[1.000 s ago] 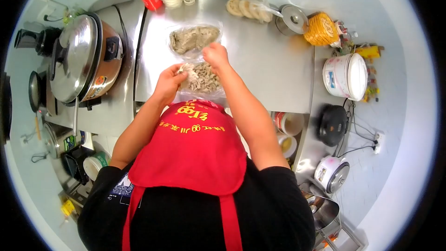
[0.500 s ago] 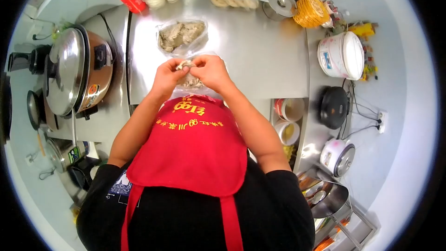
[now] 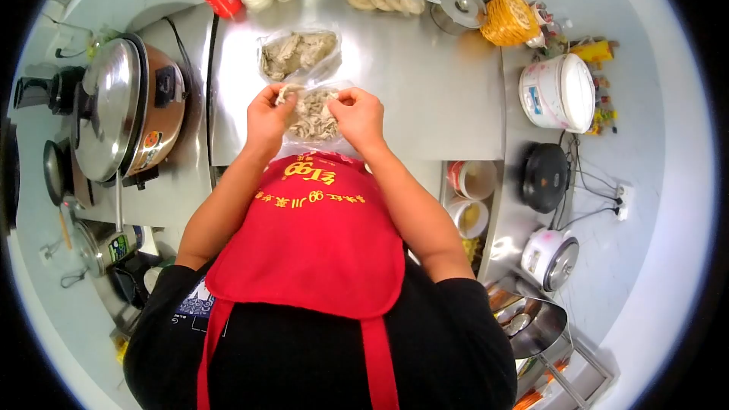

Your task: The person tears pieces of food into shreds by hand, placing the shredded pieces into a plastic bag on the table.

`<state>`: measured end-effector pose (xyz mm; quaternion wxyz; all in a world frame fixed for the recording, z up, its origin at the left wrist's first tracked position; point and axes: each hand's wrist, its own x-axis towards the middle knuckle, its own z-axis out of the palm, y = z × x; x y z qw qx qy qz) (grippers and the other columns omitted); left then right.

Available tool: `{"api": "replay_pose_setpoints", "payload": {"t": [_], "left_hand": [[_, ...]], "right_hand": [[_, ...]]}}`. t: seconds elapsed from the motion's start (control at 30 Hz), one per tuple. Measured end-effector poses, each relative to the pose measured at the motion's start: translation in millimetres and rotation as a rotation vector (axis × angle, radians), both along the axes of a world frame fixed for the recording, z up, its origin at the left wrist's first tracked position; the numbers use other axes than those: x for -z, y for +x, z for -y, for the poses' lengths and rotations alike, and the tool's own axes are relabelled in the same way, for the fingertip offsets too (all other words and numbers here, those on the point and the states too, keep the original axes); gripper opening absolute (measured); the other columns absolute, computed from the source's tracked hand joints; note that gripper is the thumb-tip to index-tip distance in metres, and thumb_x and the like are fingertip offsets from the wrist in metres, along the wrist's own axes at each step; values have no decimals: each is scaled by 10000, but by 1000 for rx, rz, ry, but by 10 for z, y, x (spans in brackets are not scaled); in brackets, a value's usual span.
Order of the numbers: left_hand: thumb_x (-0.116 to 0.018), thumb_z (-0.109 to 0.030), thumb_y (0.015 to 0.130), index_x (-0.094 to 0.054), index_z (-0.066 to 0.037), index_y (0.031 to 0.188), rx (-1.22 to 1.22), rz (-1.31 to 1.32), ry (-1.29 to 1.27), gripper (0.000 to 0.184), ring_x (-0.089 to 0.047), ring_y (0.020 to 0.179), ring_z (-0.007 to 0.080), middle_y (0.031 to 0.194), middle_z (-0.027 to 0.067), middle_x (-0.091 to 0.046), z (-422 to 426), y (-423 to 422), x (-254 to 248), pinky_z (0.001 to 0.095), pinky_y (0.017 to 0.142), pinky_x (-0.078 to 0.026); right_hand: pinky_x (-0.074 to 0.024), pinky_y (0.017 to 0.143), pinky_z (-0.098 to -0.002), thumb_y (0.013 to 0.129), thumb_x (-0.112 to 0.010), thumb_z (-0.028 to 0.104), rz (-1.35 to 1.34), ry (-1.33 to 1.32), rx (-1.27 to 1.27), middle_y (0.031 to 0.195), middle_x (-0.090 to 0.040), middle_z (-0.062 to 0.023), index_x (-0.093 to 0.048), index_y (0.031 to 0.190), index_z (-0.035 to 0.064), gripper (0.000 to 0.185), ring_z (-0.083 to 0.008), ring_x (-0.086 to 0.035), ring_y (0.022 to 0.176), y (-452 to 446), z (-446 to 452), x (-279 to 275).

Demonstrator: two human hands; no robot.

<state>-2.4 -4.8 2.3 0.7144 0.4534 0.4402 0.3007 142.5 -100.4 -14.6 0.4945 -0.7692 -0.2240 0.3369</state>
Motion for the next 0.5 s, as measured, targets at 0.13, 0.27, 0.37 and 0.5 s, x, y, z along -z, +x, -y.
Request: {"api": "replay_pose_setpoints", "payload": {"t": [0.13, 0.27, 0.37, 0.5], "left_hand": [[-663, -58, 879, -605, -26, 1041, 65, 94, -134, 175, -584, 725, 104, 910, 36, -633, -62, -87, -57, 248, 614, -504], [-713, -109, 851, -623, -33, 1036, 290, 66, -213, 220, -551, 662, 78, 865, 34, -630, -50, -105, -112, 223, 552, -436], [-737, -128, 834, -651, -27, 993, 435, -103, -122, 207, -512, 596, 66, 759, 8, -613, -33, -77, -232, 213, 517, -395], [-722, -142, 848, -682, -9, 912, 509, -251, -46, 153, -478, 551, 58, 643, -21, -582, -51, -77, -355, 214, 495, -373]], "right_hand": [[-521, 623, -256, 811, -694, 35, -305, 121, -50, 827, -697, -75, -670, 971, -41, 179, -118, -636, 711, 27, 60, -99], [-546, 643, -260, 832, -671, -10, -442, 217, -111, 879, -686, -84, -647, 1015, -45, 187, -122, -631, 736, -30, 57, -210], [-539, 635, -253, 827, -677, -6, -512, 272, -154, 859, -683, -87, -647, 989, -50, 170, -119, -627, 723, -66, 45, -315], [-526, 615, -247, 814, -673, -14, -508, 186, -153, 844, -681, -82, -645, 970, -52, 164, -112, -621, 707, -65, 38, -304]]}}
